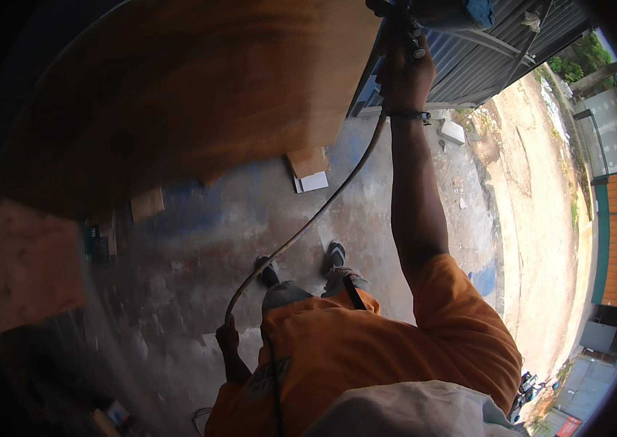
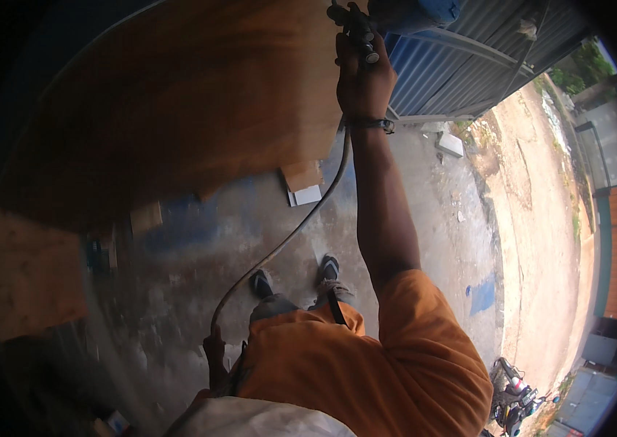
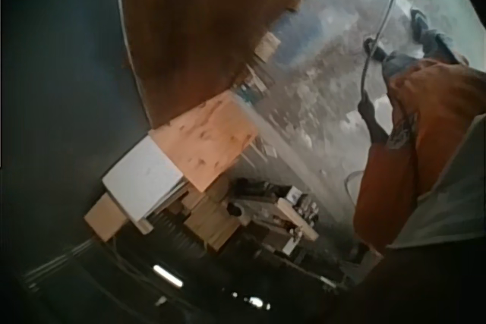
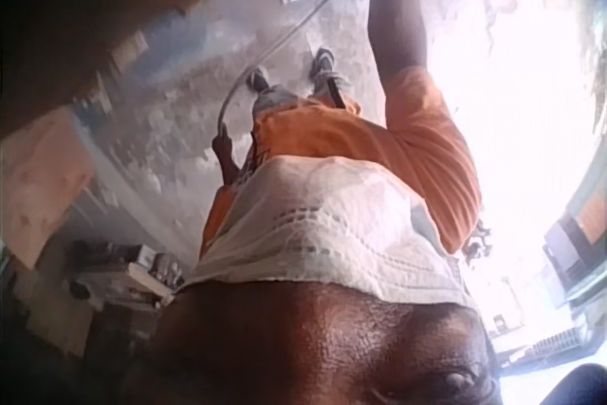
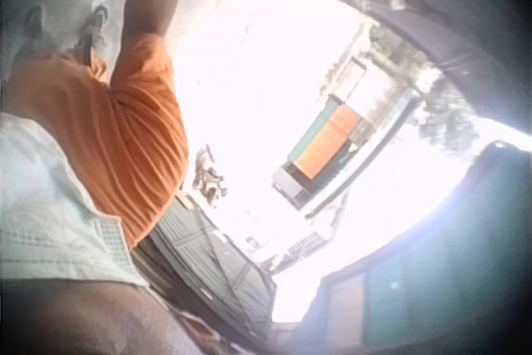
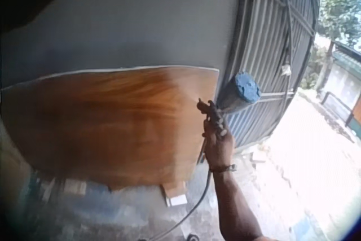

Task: The person mixes paint in a spray gun cup, then sprays a large wooden board leaning against a wall. The person moves around the board to apply paint evenly.

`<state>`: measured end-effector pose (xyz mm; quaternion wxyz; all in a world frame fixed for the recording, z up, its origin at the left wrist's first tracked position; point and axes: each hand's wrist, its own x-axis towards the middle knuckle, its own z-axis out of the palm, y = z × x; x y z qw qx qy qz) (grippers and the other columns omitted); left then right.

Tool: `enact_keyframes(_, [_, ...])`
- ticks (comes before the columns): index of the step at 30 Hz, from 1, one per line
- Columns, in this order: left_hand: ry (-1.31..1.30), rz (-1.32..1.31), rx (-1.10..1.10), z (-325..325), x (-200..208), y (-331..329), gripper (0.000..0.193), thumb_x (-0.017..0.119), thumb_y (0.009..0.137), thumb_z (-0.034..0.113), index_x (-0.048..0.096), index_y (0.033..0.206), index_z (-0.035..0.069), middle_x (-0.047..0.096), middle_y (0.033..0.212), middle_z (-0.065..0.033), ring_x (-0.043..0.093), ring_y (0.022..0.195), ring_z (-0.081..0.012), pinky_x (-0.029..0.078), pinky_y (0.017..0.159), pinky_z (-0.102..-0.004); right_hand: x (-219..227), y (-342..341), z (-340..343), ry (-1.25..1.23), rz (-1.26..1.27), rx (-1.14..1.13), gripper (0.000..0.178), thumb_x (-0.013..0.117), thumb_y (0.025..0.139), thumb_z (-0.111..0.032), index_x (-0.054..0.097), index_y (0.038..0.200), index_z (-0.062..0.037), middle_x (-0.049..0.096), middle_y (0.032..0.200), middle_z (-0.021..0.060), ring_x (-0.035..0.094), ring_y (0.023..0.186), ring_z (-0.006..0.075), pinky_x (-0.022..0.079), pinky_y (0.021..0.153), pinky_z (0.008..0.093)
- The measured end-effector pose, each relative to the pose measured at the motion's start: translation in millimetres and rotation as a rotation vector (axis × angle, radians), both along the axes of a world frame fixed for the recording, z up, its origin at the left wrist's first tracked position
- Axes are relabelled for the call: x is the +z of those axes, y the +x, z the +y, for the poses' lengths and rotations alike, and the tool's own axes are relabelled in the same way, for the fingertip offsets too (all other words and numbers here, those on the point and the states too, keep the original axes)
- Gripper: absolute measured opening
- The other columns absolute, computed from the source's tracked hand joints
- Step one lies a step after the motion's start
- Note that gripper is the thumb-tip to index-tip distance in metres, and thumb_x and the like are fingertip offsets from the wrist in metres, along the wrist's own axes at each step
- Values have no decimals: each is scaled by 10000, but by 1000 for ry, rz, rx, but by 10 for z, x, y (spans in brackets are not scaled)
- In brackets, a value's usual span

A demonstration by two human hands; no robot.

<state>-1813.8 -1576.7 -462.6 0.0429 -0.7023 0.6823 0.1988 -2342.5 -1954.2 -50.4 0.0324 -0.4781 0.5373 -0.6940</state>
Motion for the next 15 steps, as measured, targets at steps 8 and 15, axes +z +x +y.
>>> enact_keyframes(8, [172, -116, -77, 232, 166, 223, 339, 455, 990, 363, 681, 1021, 112, 634, 721, -204, 638, 683, -391, 495, 605, -517, -1479, -32, -5, 421, -49, -49, 407, 637, 899, -251, 578, 1257, -67, 707, 970, 128, 690, 880, 199, 523, 761, 324])
enact_keyframes(15, [334, -58, -7, 221, 121, 375, 190, 533, 942, 174, 615, 1107, 128, 614, 699, -148, 618, 628, -347, 490, 559, -464, -3145, -5, 29, 600, -142, -52, 406, 637, 894, -202, 569, 1260, -41, 683, 1057, 155, 671, 973, 239, 508, 837, 335])
